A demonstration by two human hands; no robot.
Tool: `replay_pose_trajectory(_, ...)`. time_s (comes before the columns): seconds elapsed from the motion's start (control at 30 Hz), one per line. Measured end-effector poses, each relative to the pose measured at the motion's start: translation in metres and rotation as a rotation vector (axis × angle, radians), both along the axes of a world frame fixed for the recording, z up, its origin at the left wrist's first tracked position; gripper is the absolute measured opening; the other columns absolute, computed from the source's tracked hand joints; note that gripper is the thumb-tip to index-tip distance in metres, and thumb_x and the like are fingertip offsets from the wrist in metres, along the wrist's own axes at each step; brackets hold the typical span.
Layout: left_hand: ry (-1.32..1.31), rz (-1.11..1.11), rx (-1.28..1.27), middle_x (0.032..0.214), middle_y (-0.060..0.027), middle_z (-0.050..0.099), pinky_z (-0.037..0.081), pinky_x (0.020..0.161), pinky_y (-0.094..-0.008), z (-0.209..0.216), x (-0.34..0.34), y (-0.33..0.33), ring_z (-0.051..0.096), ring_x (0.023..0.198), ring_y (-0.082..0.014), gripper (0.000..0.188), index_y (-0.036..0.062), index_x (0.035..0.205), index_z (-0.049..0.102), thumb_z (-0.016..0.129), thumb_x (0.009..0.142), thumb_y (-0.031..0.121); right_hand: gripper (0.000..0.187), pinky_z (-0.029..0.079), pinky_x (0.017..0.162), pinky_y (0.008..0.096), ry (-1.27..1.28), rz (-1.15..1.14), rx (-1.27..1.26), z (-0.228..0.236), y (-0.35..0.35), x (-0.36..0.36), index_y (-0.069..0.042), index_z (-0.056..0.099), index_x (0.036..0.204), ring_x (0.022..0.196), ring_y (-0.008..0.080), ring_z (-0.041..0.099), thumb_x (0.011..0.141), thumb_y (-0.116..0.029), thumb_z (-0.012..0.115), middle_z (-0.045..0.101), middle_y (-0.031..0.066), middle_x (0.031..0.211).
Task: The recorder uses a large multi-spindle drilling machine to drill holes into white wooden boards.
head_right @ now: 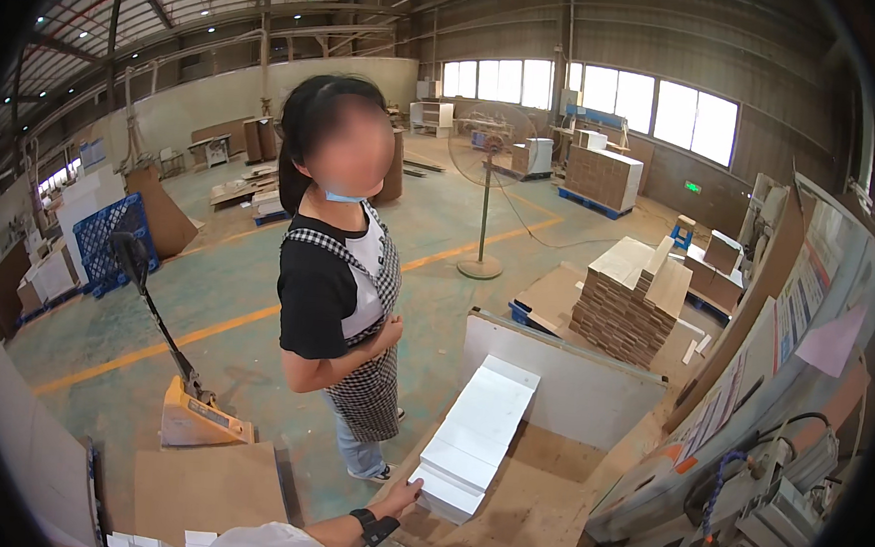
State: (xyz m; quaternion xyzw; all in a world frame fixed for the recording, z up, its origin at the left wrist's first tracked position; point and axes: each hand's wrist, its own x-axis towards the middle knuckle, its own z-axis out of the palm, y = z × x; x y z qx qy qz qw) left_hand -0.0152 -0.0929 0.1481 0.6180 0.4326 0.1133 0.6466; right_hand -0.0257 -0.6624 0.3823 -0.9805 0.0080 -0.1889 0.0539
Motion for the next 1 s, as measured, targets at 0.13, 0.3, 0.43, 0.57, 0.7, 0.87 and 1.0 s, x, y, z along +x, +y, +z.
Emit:
replay_pose_trajectory(0.13, -0.076, 0.007, -0.005, 0.074, -0.0073, 0.053, 0.040, 0.057, -0.0277, 0.003, 0.001, -0.003, 0.049, 0.064, -0.0143, 0.034, -0.0058, 0.089, 0.052, 0.055, 0.082, 0.028, 0.041, 0.036, 0.087, 0.0444, -0.014, 0.018, 0.019, 0.003, 0.001, -0.001, 0.004, 0.050, 0.109, 0.098, 0.0386, 0.048, 0.083, -0.028, 0.048, 0.053, 0.0233, 0.105)
replay_pose_trajectory(0.3, -0.128, 0.077, -0.004, 0.066, -0.0067, 0.052, 0.039, 0.052, -0.0293, 0.004, -0.001, -0.005, 0.047, 0.058, -0.0152, 0.035, -0.0053, 0.089, 0.053, 0.056, 0.080, 0.028, 0.038, 0.036, 0.083, 0.0446, -0.017, 0.036, 0.066, 0.008, 0.005, 0.000, 0.002, 0.051, 0.107, 0.093, 0.0396, 0.048, 0.083, -0.027, 0.048, 0.053, 0.0232, 0.101)
replay_pose_trajectory(0.43, -0.141, 0.179, -0.060, 0.062, -0.0042, 0.051, 0.037, 0.048, -0.0289, 0.010, 0.004, -0.012, 0.047, 0.054, -0.0142, 0.032, -0.0046, 0.089, 0.053, 0.056, 0.080, 0.026, 0.038, 0.035, 0.081, 0.0457, -0.040, 0.025, 0.005, -0.013, -0.011, 0.003, 0.002, 0.051, 0.106, 0.092, 0.0405, 0.047, 0.082, -0.027, 0.049, 0.053, 0.0231, 0.099)
replay_pose_trajectory(0.57, -0.087, 0.205, -0.194, 0.078, -0.0092, 0.054, 0.040, 0.050, -0.0293, 0.016, 0.008, -0.020, 0.050, 0.064, -0.0166, 0.044, -0.0025, 0.105, 0.048, 0.056, 0.080, 0.033, 0.040, 0.036, 0.082, 0.0457, -0.039, 0.023, 0.015, -0.015, -0.012, 0.003, 0.001, 0.051, 0.107, 0.093, 0.0398, 0.047, 0.082, -0.030, 0.048, 0.053, 0.0224, 0.100)
replay_pose_trajectory(0.7, -0.097, 0.213, -0.669, 0.126, -0.0197, 0.027, 0.044, 0.081, -0.0430, 0.019, 0.019, -0.030, 0.039, 0.106, -0.0371, 0.067, 0.0075, 0.130, 0.023, 0.049, 0.082, 0.047, 0.041, 0.036, 0.081, 0.0458, 0.010, 0.004, 0.053, -0.009, -0.007, 0.003, 0.000, 0.051, 0.107, 0.093, 0.0394, 0.047, 0.082, -0.031, 0.048, 0.054, 0.0217, 0.100)
replay_pose_trajectory(0.87, -0.067, 0.242, -1.072, 0.132, -0.0162, 0.024, 0.031, 0.092, -0.0552, 0.031, 0.052, -0.038, 0.032, 0.113, -0.0417, 0.059, 0.0065, 0.130, 0.020, 0.043, 0.086, 0.038, 0.038, 0.036, 0.078, 0.0468, -0.056, 0.022, 0.066, 0.004, 0.003, -0.004, 0.001, 0.052, 0.103, 0.089, 0.0400, 0.048, 0.081, -0.029, 0.048, 0.054, 0.0221, 0.096)
replay_pose_trajectory(1.0, -0.091, 0.247, -1.130, 0.130, -0.0200, 0.026, 0.025, 0.096, -0.0568, 0.037, 0.053, -0.028, 0.028, 0.120, -0.0376, 0.050, 0.0058, 0.128, 0.020, 0.041, 0.087, 0.024, 0.037, 0.036, 0.078, 0.0468, -0.045, 0.052, 0.049, 0.000, -0.002, 0.004, 0.001, 0.052, 0.102, 0.088, 0.0404, 0.047, 0.082, -0.029, 0.048, 0.054, 0.0222, 0.095)
